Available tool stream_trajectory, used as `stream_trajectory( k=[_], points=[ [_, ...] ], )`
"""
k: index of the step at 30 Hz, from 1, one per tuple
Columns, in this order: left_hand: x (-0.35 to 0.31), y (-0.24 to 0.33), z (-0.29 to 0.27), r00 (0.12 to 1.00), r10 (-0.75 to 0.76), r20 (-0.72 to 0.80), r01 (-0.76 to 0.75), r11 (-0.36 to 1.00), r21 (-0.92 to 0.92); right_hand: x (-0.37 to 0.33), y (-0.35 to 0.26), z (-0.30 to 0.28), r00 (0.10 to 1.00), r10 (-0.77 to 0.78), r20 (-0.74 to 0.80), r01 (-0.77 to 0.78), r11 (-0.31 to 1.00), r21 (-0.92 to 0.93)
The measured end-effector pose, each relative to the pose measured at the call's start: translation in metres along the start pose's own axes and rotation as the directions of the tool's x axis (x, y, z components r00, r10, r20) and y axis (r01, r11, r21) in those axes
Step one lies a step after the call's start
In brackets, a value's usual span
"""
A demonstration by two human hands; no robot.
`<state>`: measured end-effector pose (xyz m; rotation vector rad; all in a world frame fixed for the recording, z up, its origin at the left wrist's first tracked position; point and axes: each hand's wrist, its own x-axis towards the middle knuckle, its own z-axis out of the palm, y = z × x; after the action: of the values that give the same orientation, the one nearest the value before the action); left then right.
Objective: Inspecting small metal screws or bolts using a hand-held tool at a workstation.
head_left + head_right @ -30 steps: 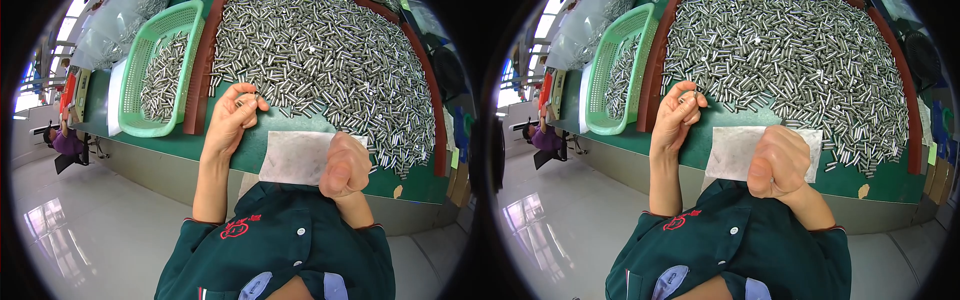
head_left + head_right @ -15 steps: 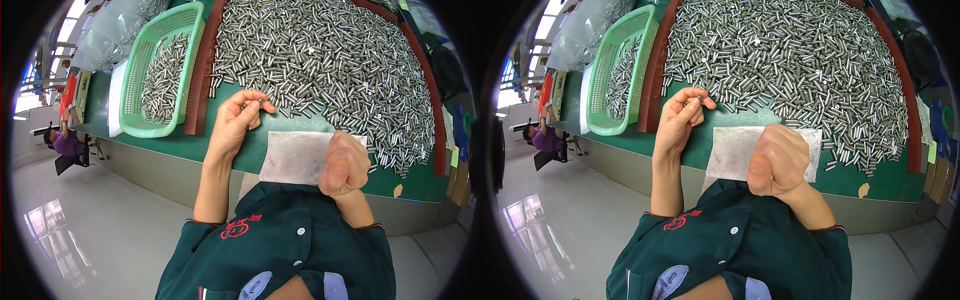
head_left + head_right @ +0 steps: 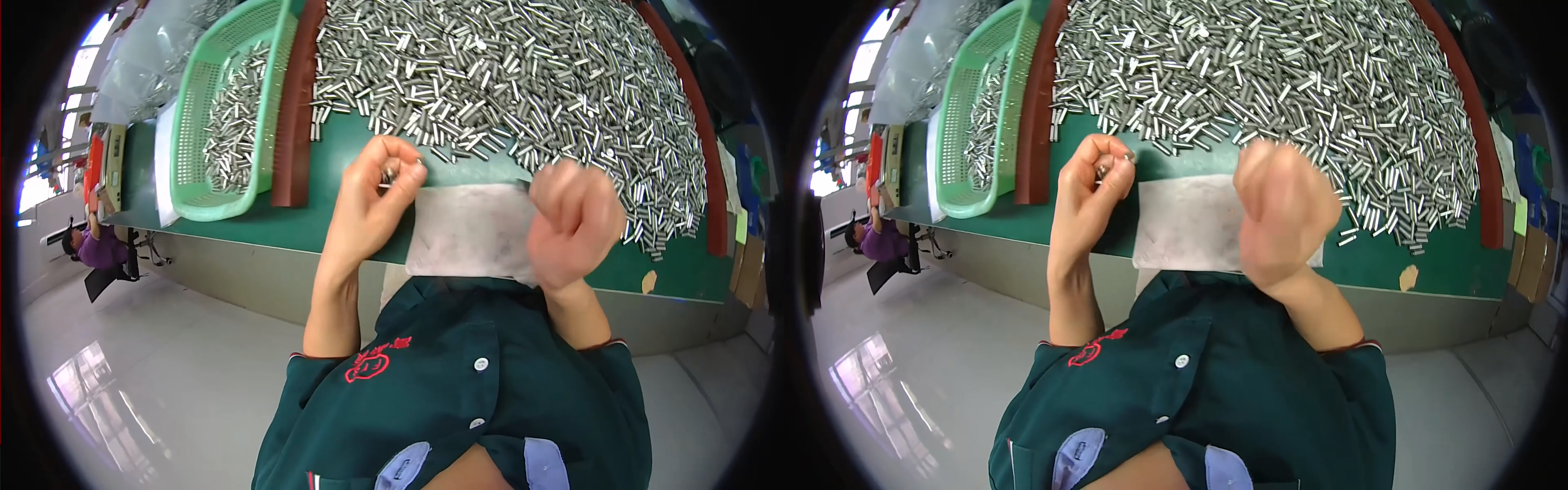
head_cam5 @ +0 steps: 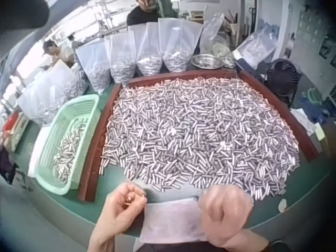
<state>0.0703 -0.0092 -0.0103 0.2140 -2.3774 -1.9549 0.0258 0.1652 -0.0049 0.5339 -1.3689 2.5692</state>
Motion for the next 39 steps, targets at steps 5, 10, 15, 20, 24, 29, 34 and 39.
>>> stream_trajectory(
  k=[5, 10, 15, 20, 24, 29, 34, 39],
  points=[
    [-0.019, 0.016, 0.023, 0.989, -0.007, 0.149, -0.054, 0.915, 0.4, 0.013, -0.003, -0.005, 0.896, 0.442, -0.031, -0.41, 0.853, 0.324],
    [-0.023, 0.014, 0.034, 0.989, 0.016, 0.145, -0.095, 0.826, 0.556, 0.007, -0.001, 0.0, 0.909, 0.416, 0.002, -0.407, 0.887, 0.218],
    [-0.026, 0.011, 0.036, 0.99, 0.037, 0.135, -0.107, 0.822, 0.559, 0.002, 0.001, 0.006, 0.855, 0.519, -0.013, -0.503, 0.834, 0.229],
    [-0.027, 0.005, 0.037, 0.994, 0.054, 0.096, -0.096, 0.858, 0.505, -0.002, 0.006, 0.01, 0.839, 0.543, -0.027, -0.527, 0.824, 0.207],
    [-0.027, 0.002, 0.036, 0.994, 0.059, 0.09, -0.095, 0.866, 0.491, -0.002, 0.007, 0.011, 0.834, 0.55, -0.038, -0.531, 0.821, 0.209],
    [-0.028, 0.002, 0.036, 0.995, 0.057, 0.083, -0.091, 0.862, 0.499, -0.002, 0.008, 0.01, 0.834, 0.551, -0.018, -0.534, 0.816, 0.223],
    [-0.028, 0.002, 0.036, 0.996, 0.054, 0.078, -0.086, 0.861, 0.501, -0.002, 0.007, 0.01, 0.835, 0.551, -0.019, -0.532, 0.814, 0.232],
    [-0.029, 0.002, 0.037, 0.996, 0.06, 0.071, -0.087, 0.858, 0.506, -0.003, 0.008, 0.011, 0.838, 0.545, -0.021, -0.527, 0.819, 0.226]
  ],
)
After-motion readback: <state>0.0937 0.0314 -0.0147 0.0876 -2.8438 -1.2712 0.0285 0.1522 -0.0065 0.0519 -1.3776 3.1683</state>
